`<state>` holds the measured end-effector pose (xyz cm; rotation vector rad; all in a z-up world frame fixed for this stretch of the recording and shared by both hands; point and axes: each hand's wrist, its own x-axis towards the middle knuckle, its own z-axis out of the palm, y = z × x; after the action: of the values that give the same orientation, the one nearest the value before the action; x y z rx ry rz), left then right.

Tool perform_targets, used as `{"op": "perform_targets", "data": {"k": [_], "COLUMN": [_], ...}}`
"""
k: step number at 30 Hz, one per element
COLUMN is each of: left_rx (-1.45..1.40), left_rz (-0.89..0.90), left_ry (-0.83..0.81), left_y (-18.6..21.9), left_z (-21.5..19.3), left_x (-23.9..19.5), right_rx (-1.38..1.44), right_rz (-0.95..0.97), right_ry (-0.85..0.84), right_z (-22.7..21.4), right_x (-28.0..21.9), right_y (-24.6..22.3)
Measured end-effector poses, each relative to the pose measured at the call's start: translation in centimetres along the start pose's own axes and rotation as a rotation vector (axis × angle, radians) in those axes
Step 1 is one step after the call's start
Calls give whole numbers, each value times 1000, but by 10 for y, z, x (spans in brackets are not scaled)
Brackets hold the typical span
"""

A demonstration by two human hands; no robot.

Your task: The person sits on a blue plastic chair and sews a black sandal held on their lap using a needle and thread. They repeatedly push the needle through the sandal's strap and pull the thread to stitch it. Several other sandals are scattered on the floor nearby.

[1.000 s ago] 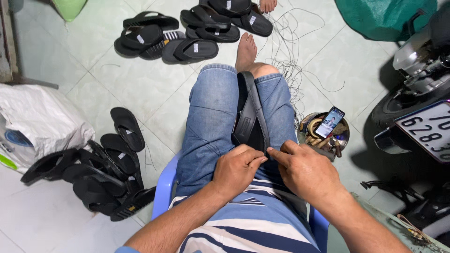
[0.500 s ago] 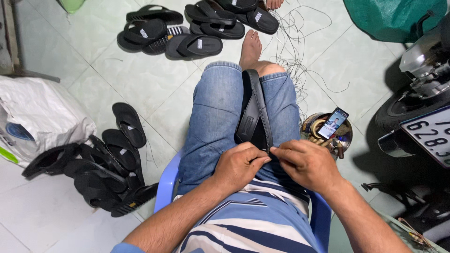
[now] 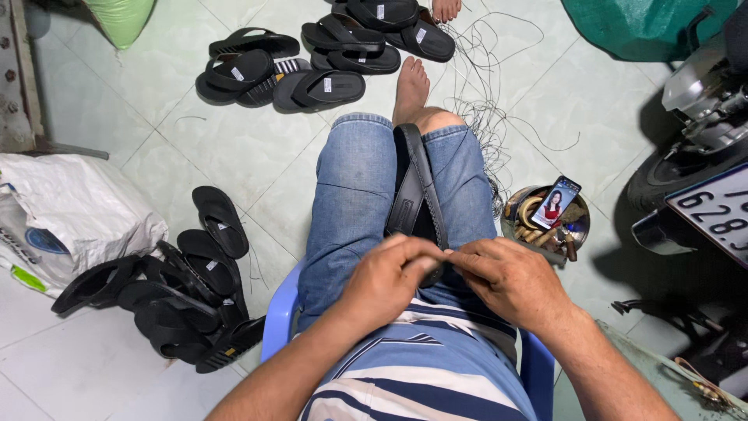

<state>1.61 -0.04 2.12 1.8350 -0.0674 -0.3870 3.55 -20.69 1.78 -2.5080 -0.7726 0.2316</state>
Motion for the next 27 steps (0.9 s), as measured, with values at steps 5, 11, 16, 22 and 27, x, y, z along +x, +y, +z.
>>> {"op": "perform_targets", "data": {"k": [5,11,16,22,27], "left_rx": [368,27,167,164,116], "left_rz": [22,-216,-50,-17,-66], "left_ry": [-138,-275,-233,-69,-31], "left_y": [3,0,-6,-11,-17], "left_z": [0,-1,-6,-1,8], "left_x": [12,25,17,-8,-11], "right_rx": [-15,-221,27,522,1054], "right_rz": [34,308,228,446,685], "right_ry": [-54,-480,-392,-39,308], "right_z": [-1,-56,-51,6,30], "right_x": [0,1,1,0,-10], "right_y": [-2,-6,1,3,5]}}
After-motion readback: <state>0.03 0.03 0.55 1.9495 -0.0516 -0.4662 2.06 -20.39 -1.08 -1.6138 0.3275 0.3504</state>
